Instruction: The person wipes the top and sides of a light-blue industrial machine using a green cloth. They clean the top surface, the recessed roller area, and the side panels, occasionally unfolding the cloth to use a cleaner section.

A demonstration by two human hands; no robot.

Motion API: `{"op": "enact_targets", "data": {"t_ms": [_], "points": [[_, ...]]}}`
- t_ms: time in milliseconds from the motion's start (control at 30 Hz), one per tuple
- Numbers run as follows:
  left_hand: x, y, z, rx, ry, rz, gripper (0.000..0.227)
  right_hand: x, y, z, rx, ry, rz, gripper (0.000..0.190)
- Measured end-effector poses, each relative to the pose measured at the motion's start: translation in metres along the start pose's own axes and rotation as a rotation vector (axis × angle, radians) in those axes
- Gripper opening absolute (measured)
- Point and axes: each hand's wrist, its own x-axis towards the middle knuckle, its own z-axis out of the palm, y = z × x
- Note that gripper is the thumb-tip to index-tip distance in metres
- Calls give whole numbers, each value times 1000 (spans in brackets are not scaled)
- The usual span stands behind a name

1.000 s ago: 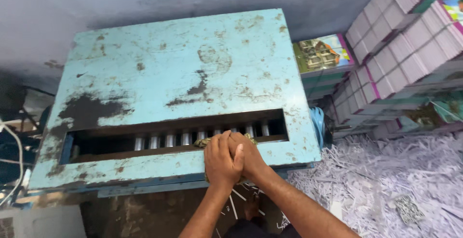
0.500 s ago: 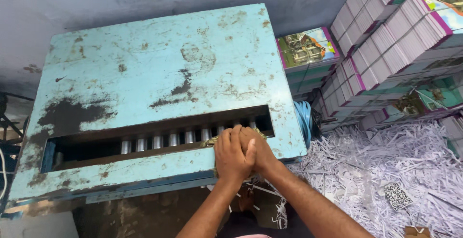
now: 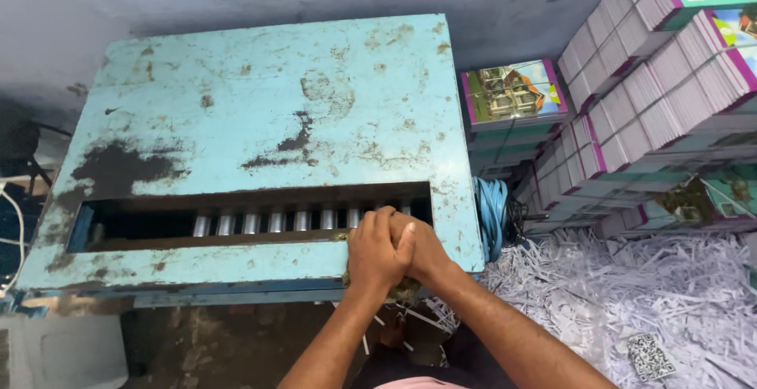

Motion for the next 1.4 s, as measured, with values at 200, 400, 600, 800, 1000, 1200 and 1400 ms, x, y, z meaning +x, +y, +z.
{"op": "enact_targets", "data": {"t_ms": [200, 400, 600, 800, 1000, 1200, 1400], "points": [[3, 18, 12, -23, -13, -15, 50, -8, 25, -11, -47, -19, -91, 24], [1, 16, 12, -72, -38, -22, 67, -14, 17, -27, 90, -28, -8, 34], [5, 17, 20, 133, -221, -46, 71, -25, 49, -89, -84, 146, -152, 48], [23, 33, 26, 329, -343, -46, 81, -26, 70, -110, 22, 209, 77, 37], [45, 49, 33, 264, -527, -370, 79, -12, 82, -111, 181, 153, 312, 35], [57, 52, 35, 213, -532, -523, 85, -5, 102, -100, 278, 106, 274, 33], [70, 55, 39, 112, -508, -651, 84, 3, 109, -96, 315, 113, 317, 29]]}}
